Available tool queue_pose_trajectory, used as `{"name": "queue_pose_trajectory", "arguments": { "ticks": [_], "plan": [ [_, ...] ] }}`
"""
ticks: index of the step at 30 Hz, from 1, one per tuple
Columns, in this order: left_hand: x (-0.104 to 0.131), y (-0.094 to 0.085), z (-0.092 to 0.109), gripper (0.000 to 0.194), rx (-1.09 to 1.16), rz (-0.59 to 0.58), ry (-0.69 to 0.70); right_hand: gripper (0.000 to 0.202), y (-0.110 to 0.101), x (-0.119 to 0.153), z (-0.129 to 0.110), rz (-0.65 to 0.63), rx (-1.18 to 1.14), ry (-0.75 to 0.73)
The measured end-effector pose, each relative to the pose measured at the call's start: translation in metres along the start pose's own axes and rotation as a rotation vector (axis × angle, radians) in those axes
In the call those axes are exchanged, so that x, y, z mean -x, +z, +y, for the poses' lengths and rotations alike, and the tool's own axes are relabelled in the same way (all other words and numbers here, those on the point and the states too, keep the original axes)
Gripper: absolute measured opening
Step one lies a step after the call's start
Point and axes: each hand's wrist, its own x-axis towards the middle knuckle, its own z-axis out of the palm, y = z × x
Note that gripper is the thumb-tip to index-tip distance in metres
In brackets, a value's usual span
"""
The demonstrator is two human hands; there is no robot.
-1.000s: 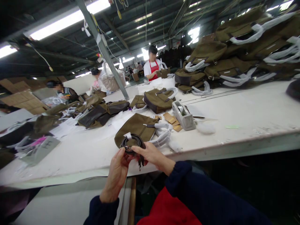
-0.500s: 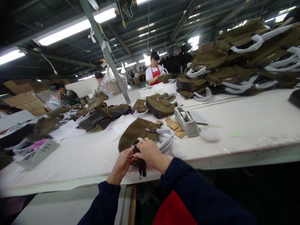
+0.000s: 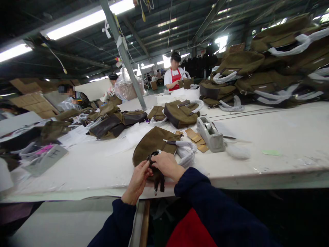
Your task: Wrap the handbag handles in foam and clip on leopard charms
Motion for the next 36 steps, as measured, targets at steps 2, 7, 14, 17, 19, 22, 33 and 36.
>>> {"name": "queue_pose_trajectory", "arguments": {
  "ticks": [2, 7, 14, 17, 19, 22, 33, 36],
  "plan": [
    [0.001, 0.001, -0.002, 0.044, -0.013, 0.037, 0.021, 0.015, -0.002, -0.002, -0.002, -0.044, 0.053, -0.045],
    [0.0, 0.002, 0.0, 0.039, -0.116, 0.088, 0.039, 0.015, 0.0, -0.007, 0.0, -0.113, 0.128, -0.134],
    [-0.012, -0.005, 0.008, 0.037, -0.534, 0.041, 0.023, 0.012, 0.03, -0.021, 0.016, -0.093, 0.112, -0.402],
    [-0.017, -0.006, 0.01, 0.029, -0.674, 0.025, 0.031, 0.011, 0.033, -0.021, 0.023, -0.07, 0.064, -0.447],
    [-0.02, -0.006, 0.013, 0.024, -0.758, 0.008, 0.043, 0.01, 0.029, -0.017, 0.026, -0.023, -0.003, -0.458],
    [-0.021, -0.005, 0.017, 0.016, -0.872, -0.015, 0.073, 0.009, 0.021, -0.008, 0.029, 0.154, -0.138, -0.369],
    [-0.014, 0.001, 0.015, 0.019, -1.26, 0.112, 0.617, 0.004, 0.033, -0.008, 0.032, 0.212, -0.225, -0.205],
    [-0.021, -0.009, 0.006, 0.023, -1.092, 0.066, 0.667, 0.006, 0.037, -0.011, 0.035, 0.179, -0.197, -0.245]
  ]
}}
